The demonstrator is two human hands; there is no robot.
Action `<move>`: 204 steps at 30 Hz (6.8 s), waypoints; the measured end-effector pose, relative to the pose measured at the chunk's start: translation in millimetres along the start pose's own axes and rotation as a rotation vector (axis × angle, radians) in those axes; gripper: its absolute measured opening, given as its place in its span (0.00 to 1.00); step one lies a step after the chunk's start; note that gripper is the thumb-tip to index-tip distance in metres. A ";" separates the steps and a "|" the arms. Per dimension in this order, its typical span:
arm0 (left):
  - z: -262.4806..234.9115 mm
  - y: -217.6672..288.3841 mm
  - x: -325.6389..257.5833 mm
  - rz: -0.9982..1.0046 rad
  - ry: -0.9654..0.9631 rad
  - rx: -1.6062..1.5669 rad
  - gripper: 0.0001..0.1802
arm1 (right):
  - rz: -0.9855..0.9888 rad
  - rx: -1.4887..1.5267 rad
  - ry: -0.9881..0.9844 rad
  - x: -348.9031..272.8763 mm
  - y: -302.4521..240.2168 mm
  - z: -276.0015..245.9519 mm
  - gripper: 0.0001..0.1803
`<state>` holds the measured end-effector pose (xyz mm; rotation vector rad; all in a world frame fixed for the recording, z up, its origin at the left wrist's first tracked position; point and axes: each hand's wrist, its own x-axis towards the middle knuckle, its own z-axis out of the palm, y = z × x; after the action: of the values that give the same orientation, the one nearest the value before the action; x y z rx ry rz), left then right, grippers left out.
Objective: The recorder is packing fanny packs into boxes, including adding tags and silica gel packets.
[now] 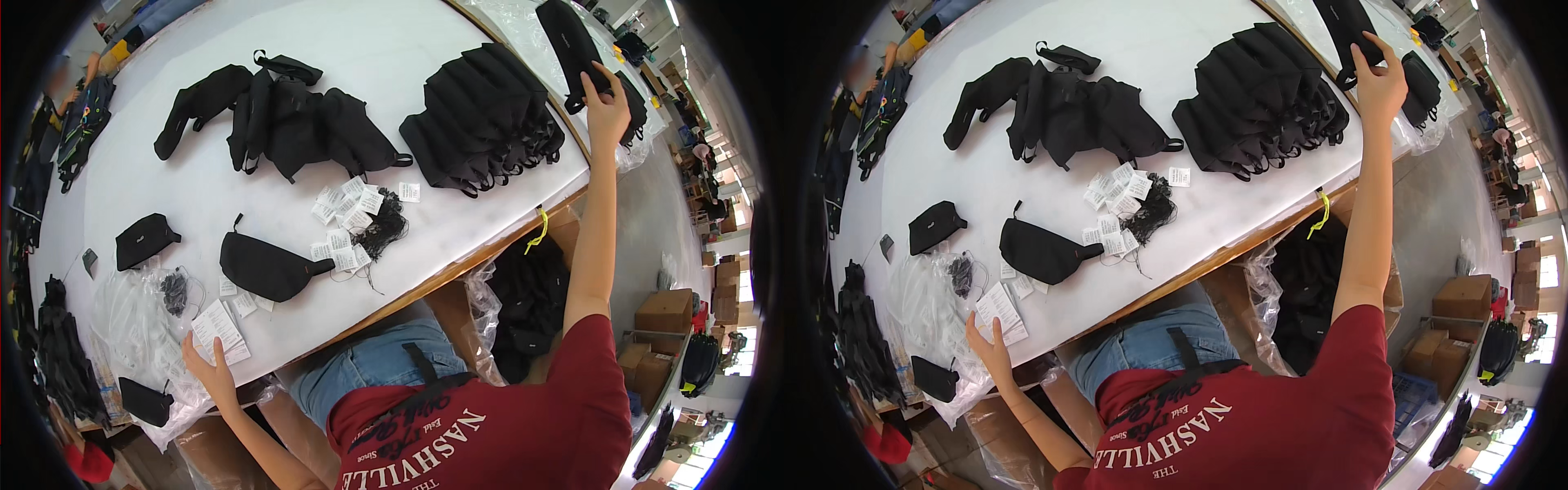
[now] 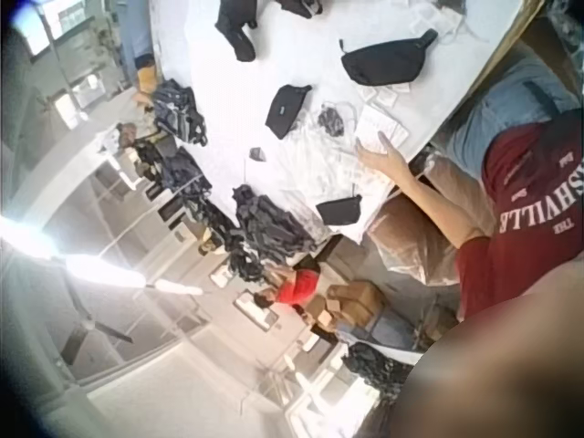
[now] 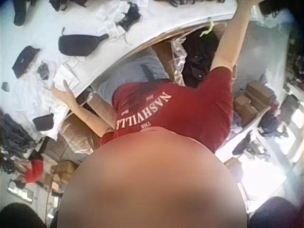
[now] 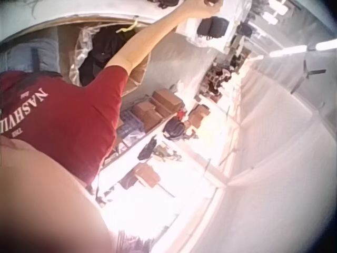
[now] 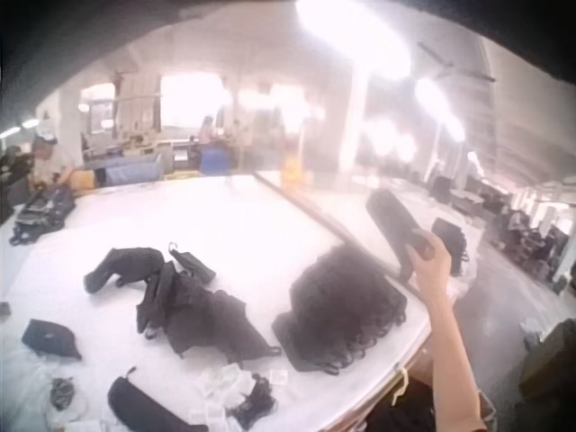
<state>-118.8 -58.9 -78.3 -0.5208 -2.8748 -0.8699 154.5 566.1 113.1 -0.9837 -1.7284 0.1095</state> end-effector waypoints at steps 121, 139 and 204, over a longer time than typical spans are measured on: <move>23.4 187.0 -58.1 0.093 -0.271 -0.662 0.07 | 0.177 0.905 -1.268 -307.6 -198.3 -8.9 0.18; 29.0 161.2 -52.8 -0.097 -0.724 -1.169 0.05 | 0.223 0.930 -1.453 -295.2 -185.4 -10.3 0.03; 0.8 159.3 -68.6 -0.193 -0.227 -1.221 0.04 | 0.960 1.424 -1.550 -307.6 -209.5 -1.0 0.09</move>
<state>1.0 45.4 -8.6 -0.3929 -2.2161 -2.6994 59.4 227.9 -9.8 -0.3437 -1.4030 2.8166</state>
